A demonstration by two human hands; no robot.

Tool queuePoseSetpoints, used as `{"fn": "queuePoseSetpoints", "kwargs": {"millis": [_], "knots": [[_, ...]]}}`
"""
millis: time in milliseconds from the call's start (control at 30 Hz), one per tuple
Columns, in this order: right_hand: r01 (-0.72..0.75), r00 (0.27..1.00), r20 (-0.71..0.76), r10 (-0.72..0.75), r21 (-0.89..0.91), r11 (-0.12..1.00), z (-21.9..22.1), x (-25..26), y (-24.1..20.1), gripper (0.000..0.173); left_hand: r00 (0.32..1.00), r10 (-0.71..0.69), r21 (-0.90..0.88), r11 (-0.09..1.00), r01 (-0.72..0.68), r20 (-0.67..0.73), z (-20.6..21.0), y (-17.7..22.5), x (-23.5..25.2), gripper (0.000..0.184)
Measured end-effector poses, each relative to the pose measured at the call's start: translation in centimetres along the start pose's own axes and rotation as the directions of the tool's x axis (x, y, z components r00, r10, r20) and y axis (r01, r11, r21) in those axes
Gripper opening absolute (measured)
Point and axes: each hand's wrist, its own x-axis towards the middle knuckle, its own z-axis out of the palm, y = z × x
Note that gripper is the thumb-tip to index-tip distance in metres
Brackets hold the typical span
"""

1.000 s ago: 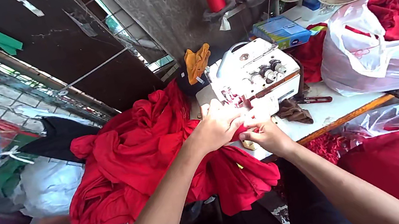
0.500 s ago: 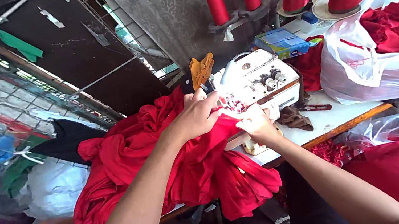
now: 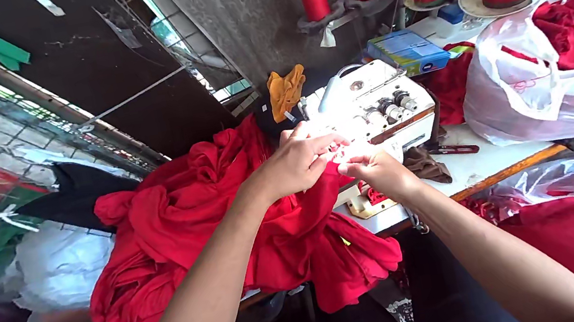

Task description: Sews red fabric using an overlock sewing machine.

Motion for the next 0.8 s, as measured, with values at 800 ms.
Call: {"fn": "queuePoseSetpoints", "kwargs": {"millis": [800], "knots": [[0.028, 0.949, -0.311, -0.05, -0.076, 0.997, 2.2, -1.1, 7.2, 0.021, 0.997, -0.071, 0.241, 0.969, 0.06, 0.039, 2.7, -2.4, 0.1, 0.023]]}}
